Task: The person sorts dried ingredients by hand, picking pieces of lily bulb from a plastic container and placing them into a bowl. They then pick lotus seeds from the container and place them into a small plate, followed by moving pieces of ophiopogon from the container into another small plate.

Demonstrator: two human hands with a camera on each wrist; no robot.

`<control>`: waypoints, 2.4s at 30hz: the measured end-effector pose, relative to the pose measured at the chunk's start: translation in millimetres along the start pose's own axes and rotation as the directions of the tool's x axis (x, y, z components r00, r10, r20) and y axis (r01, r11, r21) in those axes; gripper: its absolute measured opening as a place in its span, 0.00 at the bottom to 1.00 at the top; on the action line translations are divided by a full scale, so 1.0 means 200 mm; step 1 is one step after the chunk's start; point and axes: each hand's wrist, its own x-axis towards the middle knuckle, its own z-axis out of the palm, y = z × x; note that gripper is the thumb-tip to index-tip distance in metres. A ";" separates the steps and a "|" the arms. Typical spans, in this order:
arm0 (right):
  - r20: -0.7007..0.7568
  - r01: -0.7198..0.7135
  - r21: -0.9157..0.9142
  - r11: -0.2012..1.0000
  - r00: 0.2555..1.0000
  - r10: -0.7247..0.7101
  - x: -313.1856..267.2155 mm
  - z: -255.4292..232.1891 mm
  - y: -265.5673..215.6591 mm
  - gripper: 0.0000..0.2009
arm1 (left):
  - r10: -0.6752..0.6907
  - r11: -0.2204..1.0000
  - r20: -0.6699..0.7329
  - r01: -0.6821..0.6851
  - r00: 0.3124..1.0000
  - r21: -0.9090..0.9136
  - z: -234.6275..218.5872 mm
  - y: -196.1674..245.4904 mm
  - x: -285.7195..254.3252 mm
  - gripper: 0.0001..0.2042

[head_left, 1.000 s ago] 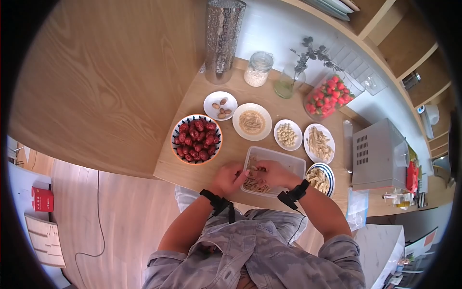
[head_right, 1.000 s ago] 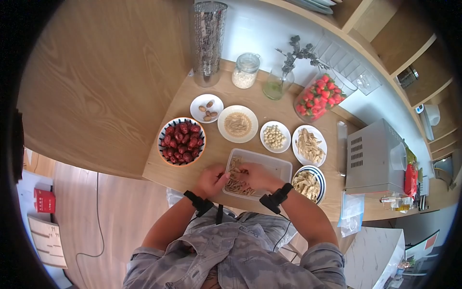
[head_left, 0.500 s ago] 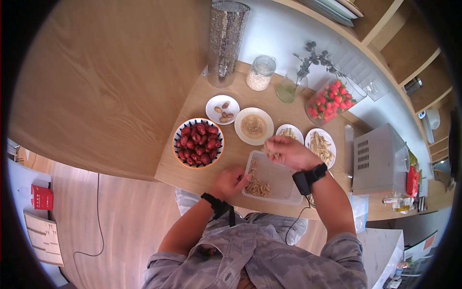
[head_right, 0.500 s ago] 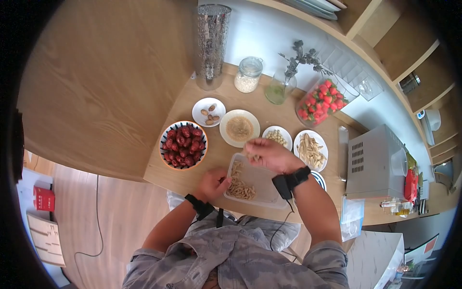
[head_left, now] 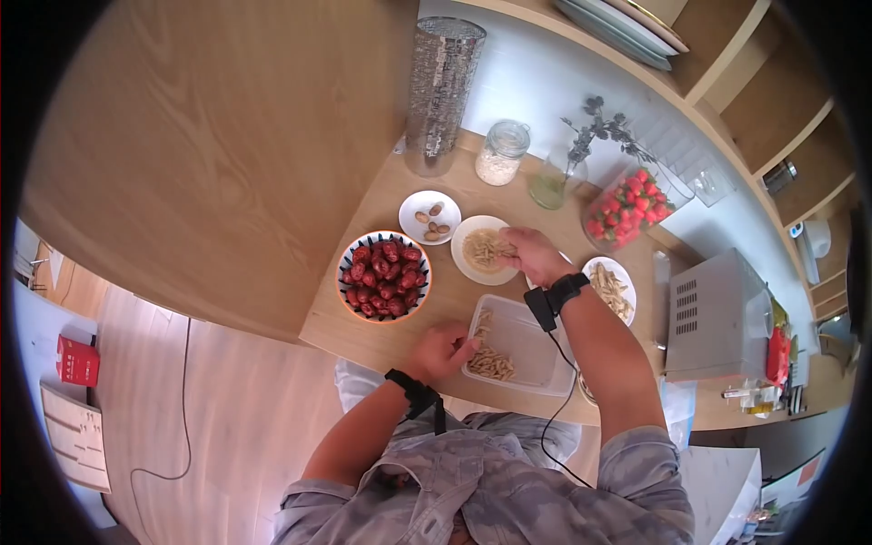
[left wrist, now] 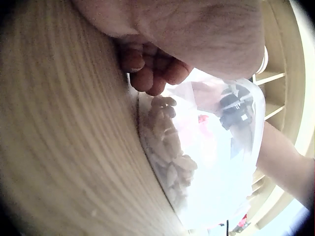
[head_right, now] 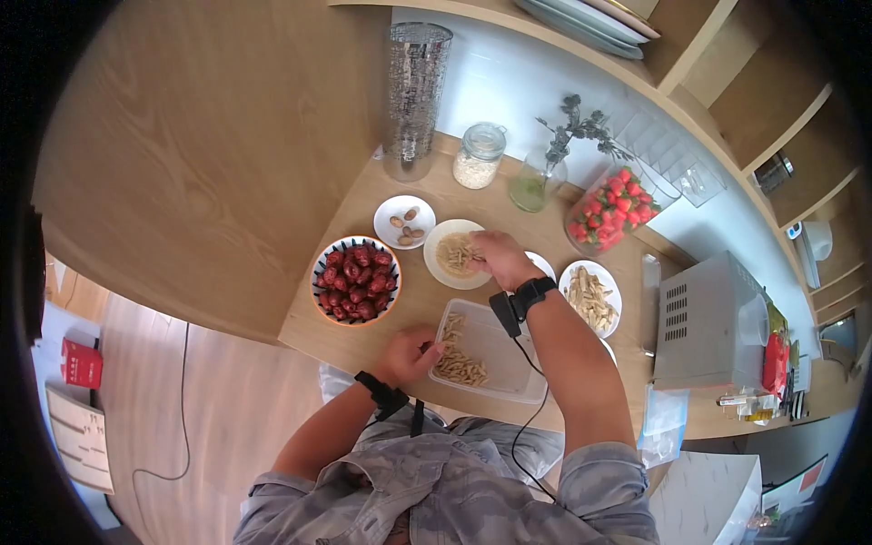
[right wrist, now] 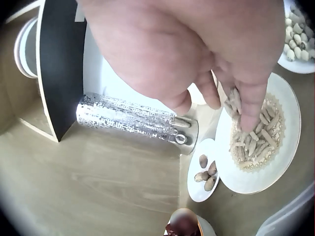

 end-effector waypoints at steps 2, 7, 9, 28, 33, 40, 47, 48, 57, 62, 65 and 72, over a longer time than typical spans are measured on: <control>0.057 0.021 -0.024 0.999 0.998 -0.020 -0.05 0.02 -0.06 0.20 | -0.009 1.000 0.003 0.009 1.000 -0.002 -0.01 0.02 0.00 0.14; -0.013 0.053 0.026 0.998 0.999 -0.053 -0.09 0.02 -0.05 0.17 | -0.013 1.000 -0.004 0.014 1.000 0.017 -0.01 0.02 0.00 0.16; -0.012 0.073 0.046 0.996 0.997 -0.072 -0.12 0.00 -0.04 0.15 | 0.006 0.999 -0.008 -0.005 1.000 0.042 -0.01 0.02 0.00 0.14; 0.373 0.392 -0.830 0.397 0.919 -0.127 -0.65 0.26 0.48 0.27 | 0.007 0.998 0.005 -0.007 1.000 0.067 0.00 0.03 0.01 0.13; 0.473 0.486 -0.752 0.446 0.868 -0.149 -0.64 0.24 0.47 0.18 | 0.009 0.994 0.003 -0.009 1.000 0.108 0.00 0.00 0.01 0.14; 0.366 0.297 -0.709 0.639 0.930 -0.026 -0.62 0.07 0.42 0.14 | 0.014 0.993 0.015 -0.016 1.000 0.121 -0.01 0.01 0.00 0.14; 0.263 -0.100 -0.441 0.892 0.936 0.235 -0.61 -0.05 0.37 0.13 | 0.009 0.996 0.026 -0.011 1.000 0.084 0.00 -0.01 0.00 0.14; 0.269 -0.127 -0.402 0.907 0.930 0.249 -0.61 -0.06 0.38 0.13 | 0.007 0.996 0.027 -0.009 1.000 0.084 0.00 -0.01 -0.01 0.14; 0.279 -0.326 0.054 0.944 0.912 0.300 -0.63 -0.04 0.20 0.11 | -0.004 0.997 0.038 0.001 0.999 0.081 -0.01 0.00 0.01 0.12; 0.276 -0.217 0.133 0.967 0.945 0.174 -0.43 -0.07 0.08 0.10 | -0.007 0.996 0.025 0.005 1.000 0.091 -0.01 0.00 0.01 0.16; 0.193 -0.127 0.125 0.984 0.976 0.101 -0.26 -0.05 0.03 0.11 | -0.005 0.995 0.030 0.002 1.000 0.103 0.00 -0.03 0.00 0.14; 0.044 -0.086 0.003 0.996 0.995 0.086 0.07 0.00 0.10 0.14 | -0.029 0.996 -0.013 0.030 0.999 0.079 -0.02 0.04 0.00 0.17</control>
